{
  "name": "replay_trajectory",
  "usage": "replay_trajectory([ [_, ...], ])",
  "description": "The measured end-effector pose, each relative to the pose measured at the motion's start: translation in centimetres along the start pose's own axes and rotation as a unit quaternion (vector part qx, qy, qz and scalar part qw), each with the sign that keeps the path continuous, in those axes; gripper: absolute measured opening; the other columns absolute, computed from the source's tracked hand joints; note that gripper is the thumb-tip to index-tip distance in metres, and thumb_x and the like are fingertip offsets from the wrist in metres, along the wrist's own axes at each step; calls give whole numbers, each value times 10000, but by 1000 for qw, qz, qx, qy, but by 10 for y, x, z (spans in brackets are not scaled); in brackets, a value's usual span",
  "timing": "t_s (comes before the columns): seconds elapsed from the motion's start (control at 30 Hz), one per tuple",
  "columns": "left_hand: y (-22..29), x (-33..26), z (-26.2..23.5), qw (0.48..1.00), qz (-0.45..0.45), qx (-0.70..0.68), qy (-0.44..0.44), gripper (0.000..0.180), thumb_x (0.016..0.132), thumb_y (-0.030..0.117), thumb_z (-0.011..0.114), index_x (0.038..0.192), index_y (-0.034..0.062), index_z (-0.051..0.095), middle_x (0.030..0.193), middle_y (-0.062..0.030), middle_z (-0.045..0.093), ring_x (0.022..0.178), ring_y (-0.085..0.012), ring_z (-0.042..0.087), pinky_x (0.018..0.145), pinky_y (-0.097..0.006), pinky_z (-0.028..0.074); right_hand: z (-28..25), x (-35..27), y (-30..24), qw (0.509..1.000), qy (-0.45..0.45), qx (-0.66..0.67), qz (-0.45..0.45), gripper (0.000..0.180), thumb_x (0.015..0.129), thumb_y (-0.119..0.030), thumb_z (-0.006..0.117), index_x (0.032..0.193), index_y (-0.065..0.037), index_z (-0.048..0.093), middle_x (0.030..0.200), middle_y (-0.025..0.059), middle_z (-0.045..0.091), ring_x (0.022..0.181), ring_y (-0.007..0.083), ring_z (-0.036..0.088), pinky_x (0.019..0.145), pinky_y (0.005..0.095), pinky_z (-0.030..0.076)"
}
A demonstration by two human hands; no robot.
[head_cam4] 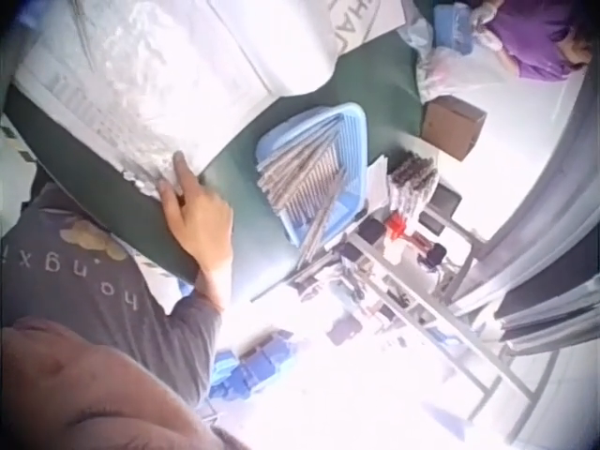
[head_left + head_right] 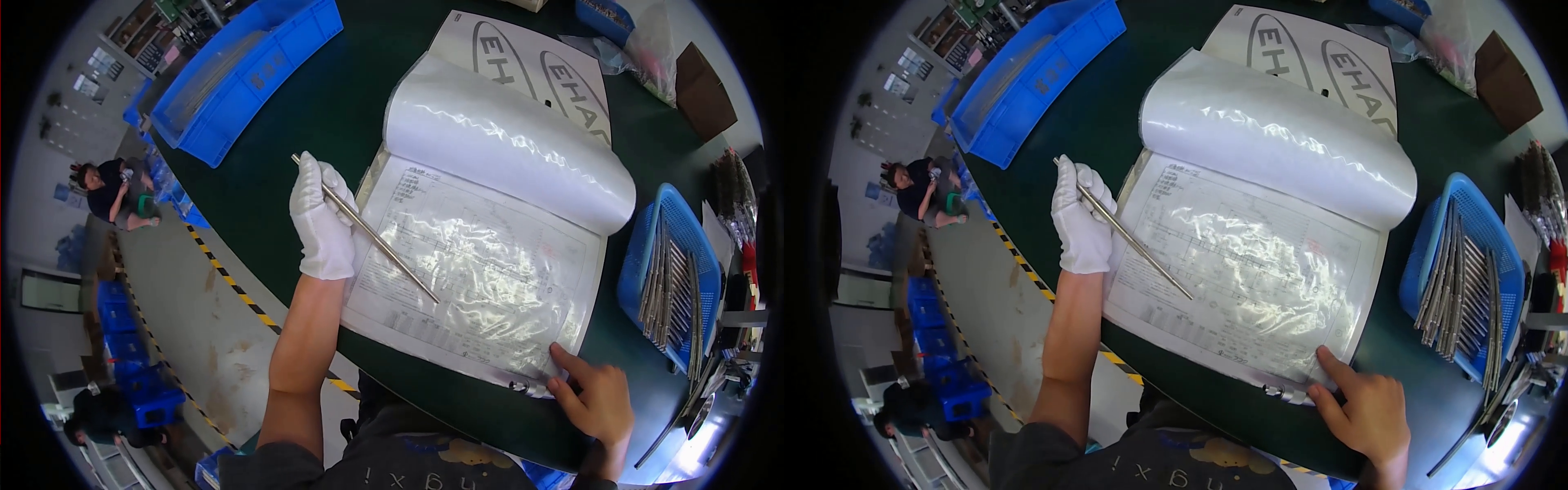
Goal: Measure the diameter of metal rods using a micrometer and verify against a technical drawing.
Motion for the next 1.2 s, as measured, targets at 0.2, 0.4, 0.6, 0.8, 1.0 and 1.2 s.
replay_trajectory([
  [0.2, 14, 2, -13, 995, 96, 12, 30, 387, 981, 439, 489, 730, 145, 484, 612, 33, 403, 477, -58, 341, 426, -215, 276, 12, -3, -3, 1000, -3, 0, -5, 547, 838, -343, 633, 1282, -30, 566, 543, 97, 596, 503, 299, 611, 508, 391, 463],
  [0.4, 15, 8, -22, 990, 113, -78, 31, 381, 985, 439, 481, 772, 123, 487, 617, 28, 404, 504, -64, 351, 457, -228, 297, 15, -4, -9, 1000, 2, -10, -11, 628, 830, -340, 644, 1339, -4, 498, 536, 101, 587, 490, 298, 607, 500, 391, 463],
  [0.6, 7, 8, -21, 991, 81, -58, 86, 351, 970, 421, 523, 764, 138, 501, 628, 38, 418, 518, -66, 348, 485, -220, 294, 15, -4, -5, 1000, 10, -7, -20, 730, 815, -329, 662, 1409, 1, 394, 565, 83, 607, 510, 297, 617, 513, 382, 481],
  [0.8, 5, 3, -16, 995, 56, -74, 46, 281, 952, 384, 570, 805, 151, 517, 677, 54, 459, 582, -62, 388, 534, -213, 314, 16, -7, -1, 999, 6, 31, 12, 800, 815, -335, 663, 1450, 1, 312, 559, 74, 602, 517, 292, 620, 520, 380, 486],
  [1.0, 1, 5, -25, 994, 37, -59, 84, 247, 934, 338, 593, 788, 158, 508, 671, 57, 451, 582, -67, 390, 529, -217, 304, 20, -4, 1, 1000, -1, 10, -5, 782, 815, -351, 658, 1441, -9, 339, 529, 76, 575, 504, 299, 608, 513, 388, 477],
  [1.2, 1, 5, -26, 993, 31, -63, 90, 242, 919, 331, 612, 777, 158, 523, 679, 53, 465, 606, -71, 412, 562, -221, 333, 18, -6, -1, 1000, 10, 2, -11, 782, 815, -365, 656, 1429, 10, 349, 496, 75, 547, 492, 305, 600, 513, 395, 475],
])
Point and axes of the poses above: each hand's wrist, its own x-axis towards the middle knuckle, its own z-axis out of the palm, y = z × x, the point moved 10 cm from there along x, towards the middle knuckle
